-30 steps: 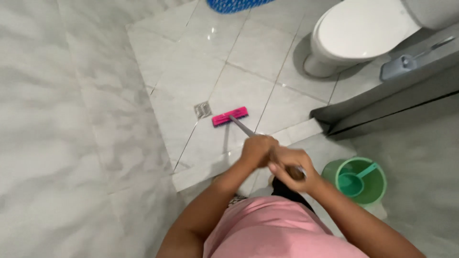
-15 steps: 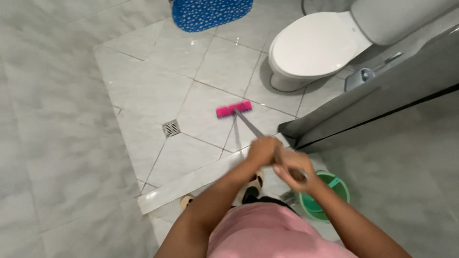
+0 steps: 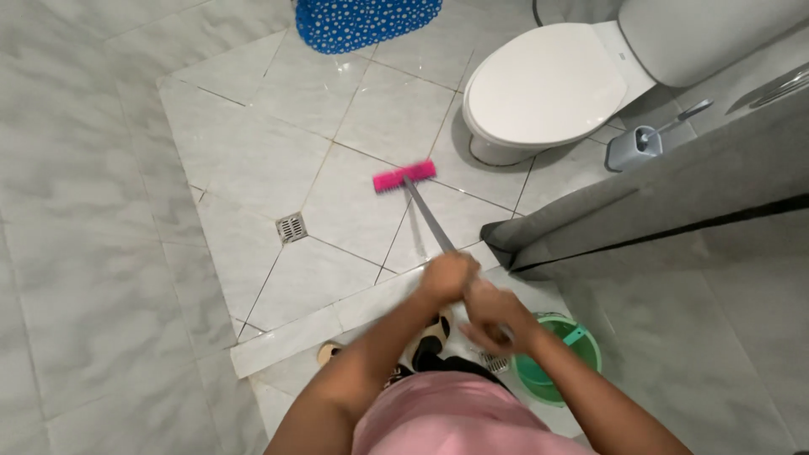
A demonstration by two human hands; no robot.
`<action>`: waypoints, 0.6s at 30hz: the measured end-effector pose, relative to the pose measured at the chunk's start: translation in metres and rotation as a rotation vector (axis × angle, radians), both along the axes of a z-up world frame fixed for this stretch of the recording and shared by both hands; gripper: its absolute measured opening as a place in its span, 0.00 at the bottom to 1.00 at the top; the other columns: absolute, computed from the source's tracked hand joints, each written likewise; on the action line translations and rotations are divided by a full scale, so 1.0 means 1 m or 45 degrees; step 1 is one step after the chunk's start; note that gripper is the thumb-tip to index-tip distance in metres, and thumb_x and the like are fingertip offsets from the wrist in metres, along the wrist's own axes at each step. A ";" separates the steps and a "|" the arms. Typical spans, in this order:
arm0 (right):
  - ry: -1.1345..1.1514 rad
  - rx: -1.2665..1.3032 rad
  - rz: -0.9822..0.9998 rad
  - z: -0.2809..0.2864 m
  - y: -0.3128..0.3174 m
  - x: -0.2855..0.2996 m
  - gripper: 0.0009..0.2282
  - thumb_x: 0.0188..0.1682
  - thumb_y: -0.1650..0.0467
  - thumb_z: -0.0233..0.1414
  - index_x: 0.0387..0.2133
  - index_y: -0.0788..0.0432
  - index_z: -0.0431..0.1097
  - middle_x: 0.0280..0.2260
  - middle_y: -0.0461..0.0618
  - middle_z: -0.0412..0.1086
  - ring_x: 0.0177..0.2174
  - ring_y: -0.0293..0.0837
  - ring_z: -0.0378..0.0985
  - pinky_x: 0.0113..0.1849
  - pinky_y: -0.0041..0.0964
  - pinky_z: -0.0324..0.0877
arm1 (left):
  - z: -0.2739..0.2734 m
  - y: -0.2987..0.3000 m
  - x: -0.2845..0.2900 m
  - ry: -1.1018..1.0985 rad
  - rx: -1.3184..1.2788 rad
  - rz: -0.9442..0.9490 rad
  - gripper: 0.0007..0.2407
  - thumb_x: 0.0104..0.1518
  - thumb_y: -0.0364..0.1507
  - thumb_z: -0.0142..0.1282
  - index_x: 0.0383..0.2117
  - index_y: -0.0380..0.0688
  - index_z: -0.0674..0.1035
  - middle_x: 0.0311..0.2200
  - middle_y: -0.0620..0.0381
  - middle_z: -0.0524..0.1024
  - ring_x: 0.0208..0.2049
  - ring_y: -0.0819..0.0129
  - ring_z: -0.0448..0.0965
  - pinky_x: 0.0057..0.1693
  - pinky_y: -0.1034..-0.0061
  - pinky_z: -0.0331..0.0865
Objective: The person scoops water from a green bucket using a green scoop and pours it onto the bathroom floor. They then use a pink squeegee to push the water across the tiled floor, moving around the toilet and sink.
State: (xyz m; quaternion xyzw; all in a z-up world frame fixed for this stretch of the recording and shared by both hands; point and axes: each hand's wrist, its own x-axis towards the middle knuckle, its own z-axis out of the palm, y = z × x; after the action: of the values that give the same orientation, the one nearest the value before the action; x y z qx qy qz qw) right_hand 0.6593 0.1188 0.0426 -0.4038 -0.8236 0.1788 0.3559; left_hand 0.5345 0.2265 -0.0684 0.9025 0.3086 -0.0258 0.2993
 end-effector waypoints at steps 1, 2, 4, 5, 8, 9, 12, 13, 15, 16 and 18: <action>-0.003 0.002 0.000 0.002 0.018 -0.004 0.17 0.46 0.66 0.55 0.08 0.48 0.59 0.12 0.42 0.62 0.16 0.45 0.69 0.26 0.39 0.65 | -0.019 0.021 0.004 -0.003 0.002 0.000 0.06 0.55 0.30 0.54 0.31 0.51 0.84 0.31 0.54 0.83 0.39 0.51 0.86 0.46 0.55 0.80; 0.199 -0.013 -0.001 0.004 0.035 -0.009 0.17 0.47 0.68 0.56 0.10 0.49 0.59 0.13 0.42 0.61 0.17 0.45 0.67 0.29 0.37 0.66 | -0.039 0.042 0.007 0.022 0.082 0.011 0.06 0.55 0.29 0.55 0.31 0.52 0.84 0.30 0.53 0.82 0.39 0.51 0.86 0.46 0.56 0.80; 0.401 -0.038 0.001 0.010 0.053 -0.011 0.17 0.48 0.69 0.57 0.12 0.50 0.58 0.14 0.42 0.60 0.18 0.46 0.66 0.31 0.35 0.67 | -0.060 0.061 0.011 0.047 0.153 0.027 0.06 0.55 0.29 0.55 0.32 0.53 0.85 0.30 0.53 0.82 0.39 0.51 0.85 0.46 0.57 0.80; 0.471 -0.096 0.036 0.014 0.060 -0.012 0.18 0.48 0.71 0.56 0.12 0.50 0.56 0.13 0.40 0.57 0.17 0.45 0.62 0.32 0.34 0.67 | -0.060 0.068 0.010 0.045 0.200 -0.009 0.05 0.54 0.29 0.56 0.30 0.54 0.84 0.29 0.55 0.81 0.38 0.52 0.85 0.45 0.58 0.80; 0.437 -0.117 0.057 0.006 0.039 -0.001 0.16 0.47 0.70 0.56 0.13 0.52 0.57 0.14 0.44 0.58 0.17 0.48 0.62 0.32 0.39 0.66 | -0.047 0.041 0.006 -0.029 0.302 -0.046 0.02 0.53 0.30 0.59 0.28 0.54 0.84 0.28 0.56 0.81 0.35 0.54 0.85 0.43 0.59 0.80; 0.318 -0.075 0.043 0.000 0.025 0.007 0.14 0.46 0.67 0.57 0.15 0.54 0.60 0.16 0.50 0.61 0.19 0.52 0.66 0.30 0.44 0.67 | -0.040 0.025 0.009 -0.118 0.363 -0.044 0.01 0.53 0.30 0.61 0.28 0.52 0.84 0.27 0.56 0.81 0.33 0.55 0.85 0.41 0.59 0.80; 0.313 -0.354 0.153 0.061 -0.002 0.000 0.15 0.43 0.77 0.57 0.14 0.55 0.56 0.18 0.45 0.60 0.25 0.47 0.64 0.45 0.42 0.70 | -0.004 -0.023 0.000 -0.132 0.410 -0.068 0.11 0.32 0.32 0.74 0.19 0.52 0.81 0.24 0.65 0.78 0.28 0.68 0.78 0.37 0.70 0.71; 0.312 -0.356 0.161 0.047 -0.001 0.001 0.15 0.43 0.77 0.57 0.14 0.55 0.56 0.18 0.45 0.60 0.25 0.47 0.64 0.45 0.42 0.70 | -0.019 -0.020 0.000 -0.131 0.410 -0.059 0.11 0.32 0.32 0.74 0.19 0.52 0.81 0.24 0.65 0.78 0.28 0.68 0.78 0.37 0.70 0.71; 0.116 -0.302 0.089 0.020 -0.004 0.001 0.18 0.46 0.70 0.58 0.09 0.52 0.58 0.17 0.42 0.64 0.24 0.44 0.67 0.40 0.39 0.68 | -0.051 -0.020 -0.003 -0.192 0.556 -0.065 0.10 0.38 0.33 0.71 0.25 0.54 0.81 0.26 0.63 0.78 0.26 0.68 0.78 0.36 0.66 0.73; 0.119 -0.309 0.095 0.022 0.012 -0.001 0.18 0.46 0.70 0.58 0.09 0.52 0.58 0.17 0.42 0.64 0.24 0.44 0.67 0.40 0.39 0.68 | -0.060 0.002 -0.003 -0.187 0.549 -0.059 0.10 0.38 0.33 0.71 0.25 0.54 0.81 0.26 0.63 0.78 0.26 0.68 0.78 0.36 0.66 0.73; 0.220 -0.329 0.148 0.025 0.045 -0.007 0.08 0.43 0.82 0.51 0.17 0.75 0.60 0.17 0.77 0.62 0.30 0.85 0.67 0.35 0.70 0.69 | -0.077 0.046 -0.004 -0.065 0.140 0.003 0.05 0.56 0.30 0.54 0.25 0.46 0.81 0.27 0.49 0.79 0.36 0.50 0.84 0.43 0.56 0.77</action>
State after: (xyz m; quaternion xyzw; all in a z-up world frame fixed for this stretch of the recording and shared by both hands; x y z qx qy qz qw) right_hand 0.6524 0.1638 0.0677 -0.3809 -0.7821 0.3375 0.3596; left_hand 0.5309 0.2721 -0.1455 0.9176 0.3028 0.0144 0.2571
